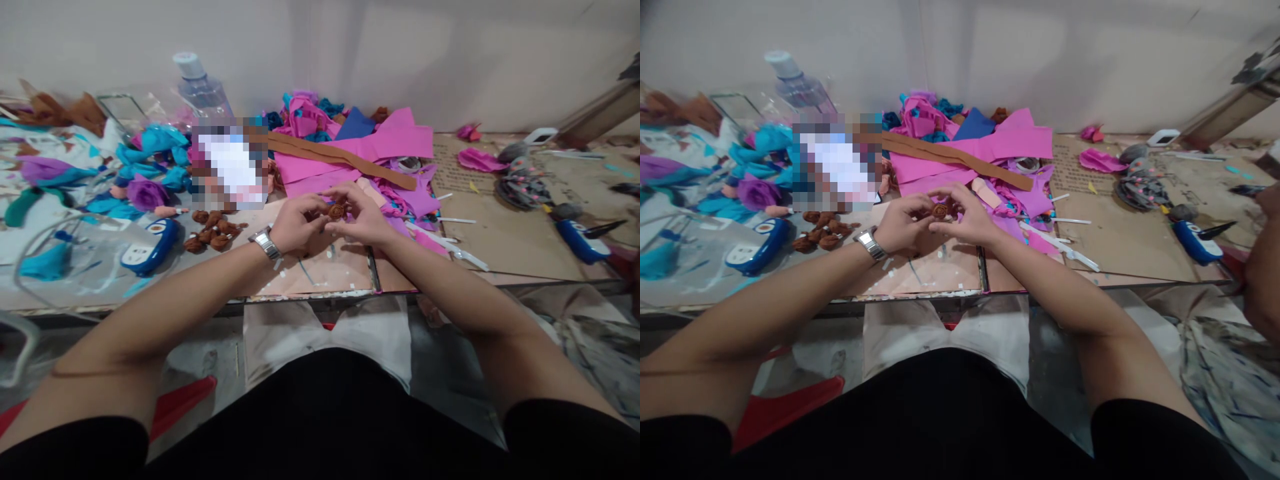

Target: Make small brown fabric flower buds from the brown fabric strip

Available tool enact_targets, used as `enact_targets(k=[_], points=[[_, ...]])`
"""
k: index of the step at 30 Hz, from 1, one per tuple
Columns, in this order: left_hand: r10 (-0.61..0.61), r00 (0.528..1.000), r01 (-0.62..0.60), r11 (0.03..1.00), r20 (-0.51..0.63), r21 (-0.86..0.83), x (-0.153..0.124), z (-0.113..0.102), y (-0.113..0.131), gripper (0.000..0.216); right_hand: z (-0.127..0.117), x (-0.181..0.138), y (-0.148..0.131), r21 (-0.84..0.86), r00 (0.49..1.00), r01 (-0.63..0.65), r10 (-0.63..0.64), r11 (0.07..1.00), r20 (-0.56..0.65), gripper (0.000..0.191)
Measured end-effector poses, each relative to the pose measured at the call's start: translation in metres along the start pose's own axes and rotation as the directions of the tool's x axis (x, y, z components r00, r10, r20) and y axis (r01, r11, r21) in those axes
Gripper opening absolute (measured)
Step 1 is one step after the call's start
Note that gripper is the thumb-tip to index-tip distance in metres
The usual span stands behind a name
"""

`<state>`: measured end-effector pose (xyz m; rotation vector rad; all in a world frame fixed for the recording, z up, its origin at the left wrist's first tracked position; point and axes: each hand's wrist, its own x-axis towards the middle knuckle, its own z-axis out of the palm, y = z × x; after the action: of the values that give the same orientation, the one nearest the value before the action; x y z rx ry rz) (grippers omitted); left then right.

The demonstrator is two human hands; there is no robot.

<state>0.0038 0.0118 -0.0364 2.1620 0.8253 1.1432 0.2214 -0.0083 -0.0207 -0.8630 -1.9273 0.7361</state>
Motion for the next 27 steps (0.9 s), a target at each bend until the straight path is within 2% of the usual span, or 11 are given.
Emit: enact_targets(k=[5,11,17,22,27], points=[[-0.044,0.999,0.046,0.997,-0.033,0.057,-0.0006,-0.0016,-0.0008,0.043,0.0019,0.0004,0.0033,0.143,0.995,-0.078,0.086,0.987,-0.049,0.07],[-0.112,0.991,0.118,0.989,-0.077,0.085,-0.003,0.0006,-0.0007,0.04,0.0069,0.0027,0.0036,0.294,0.988,-0.148,0.156,0.944,-0.004,0.055],[-0.01,0.995,0.024,0.99,-0.102,0.137,-0.0008,-0.0025,0.0,0.037,0.0067,0.003,0.0046,0.271,0.985,-0.16,0.173,0.949,-0.024,0.051],[0.022,0.998,-0.014,0.99,-0.058,0.143,-0.0008,-0.003,0.0011,0.038,0.0059,0.0035,0.0062,0.305,0.98,-0.189,0.198,0.934,0.0,0.044],[0.064,0.997,-0.058,0.987,-0.039,0.151,-0.0018,-0.0024,0.0036,0.038,0.0042,0.0036,0.0084,0.308,0.98,-0.183,0.2,0.934,-0.025,0.031]])
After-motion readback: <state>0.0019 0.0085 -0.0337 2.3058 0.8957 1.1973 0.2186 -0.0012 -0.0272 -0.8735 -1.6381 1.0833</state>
